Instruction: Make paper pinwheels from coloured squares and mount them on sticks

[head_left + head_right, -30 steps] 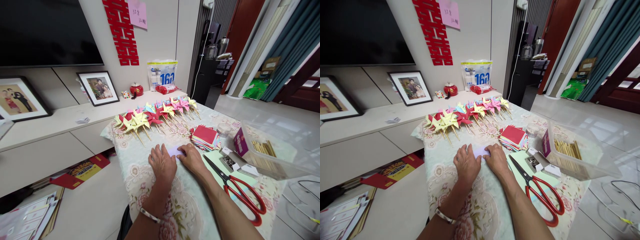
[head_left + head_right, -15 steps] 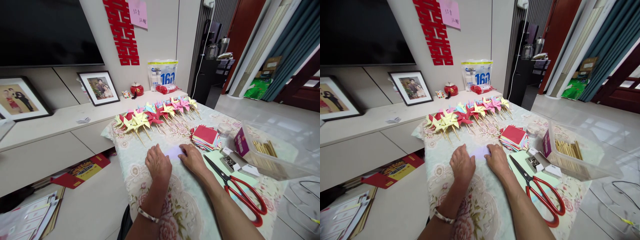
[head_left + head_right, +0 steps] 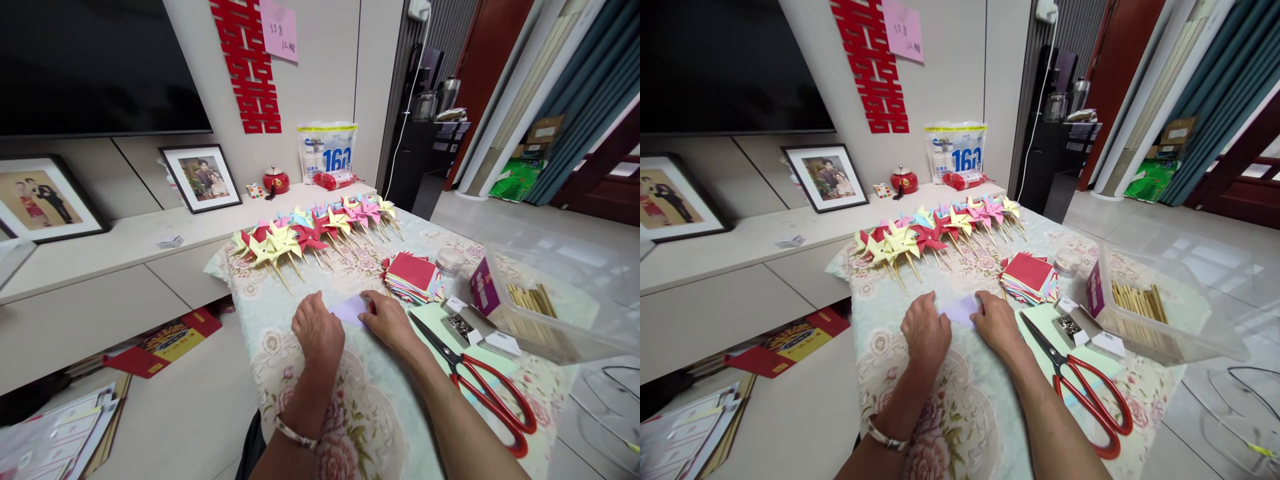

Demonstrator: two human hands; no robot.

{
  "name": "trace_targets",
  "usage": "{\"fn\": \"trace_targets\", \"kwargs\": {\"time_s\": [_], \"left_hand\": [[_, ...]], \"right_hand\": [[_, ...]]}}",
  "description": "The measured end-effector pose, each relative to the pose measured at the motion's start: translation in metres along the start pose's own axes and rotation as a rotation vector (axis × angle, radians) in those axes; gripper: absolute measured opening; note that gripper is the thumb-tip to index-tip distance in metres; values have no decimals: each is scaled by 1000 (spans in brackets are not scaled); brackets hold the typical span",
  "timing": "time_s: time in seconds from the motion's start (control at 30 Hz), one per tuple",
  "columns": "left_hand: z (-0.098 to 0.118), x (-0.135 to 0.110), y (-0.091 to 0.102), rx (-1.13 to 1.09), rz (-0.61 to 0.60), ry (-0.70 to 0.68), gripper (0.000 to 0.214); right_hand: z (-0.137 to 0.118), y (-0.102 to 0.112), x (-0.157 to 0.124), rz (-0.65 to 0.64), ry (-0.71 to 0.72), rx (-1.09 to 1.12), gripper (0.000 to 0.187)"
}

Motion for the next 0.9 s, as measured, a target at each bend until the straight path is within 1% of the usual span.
{"fn": "trace_targets", "kwargs": {"time_s": [0.13, 0.23, 0.3, 0.37, 0.43, 0.5, 0.57, 0.63, 0.67, 0.77, 0.83, 0.9], "left_hand": [[-6, 3, 2, -175, 34, 5, 43], [-11, 6, 2, -391, 73, -26, 44], [-16, 8, -2, -555, 58, -10, 46], [-22, 11, -12, -720, -16, 69, 46], [-24, 12, -26, -883, -138, 167, 47], [-21, 11, -38, -1040, -269, 245, 49], [-17, 9, -47, -1167, -375, 297, 52], [-14, 8, -52, -1249, -442, 349, 55], [-15, 8, -53, -1272, -453, 378, 57], [-19, 8, -51, -1295, -429, 446, 70], [-20, 9, -47, -1287, -416, 446, 83], [-18, 9, -41, -1271, -420, 417, 93]], "right_hand": [[5, 5, 1, 82, -28, 133, 47], [12, 7, 2, 155, -48, 271, 46], [18, 6, 3, 198, -66, 368, 48], [23, 4, 4, 229, -84, 463, 50], [24, 0, 5, 238, -89, 560, 51], [22, -4, 6, 222, -81, 657, 52], [17, -9, 7, 194, -71, 743, 52], [14, -14, 7, 168, -67, 811, 53], [12, -16, 7, 159, -68, 836, 53], [10, -20, 6, 145, -72, 882, 54], [9, -21, 6, 141, -73, 893, 56], [8, -16, 5, 152, -74, 890, 61]]}}
Point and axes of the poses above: each hand's wrist, its own x-axis towards the middle knuckle, its own y-axis out of the back of the hand, z = x × y, the point moved 9 cm from there along x, towards the middle knuckle, and after that the axes turned 12 degrees about y, right-handed, at the moved point
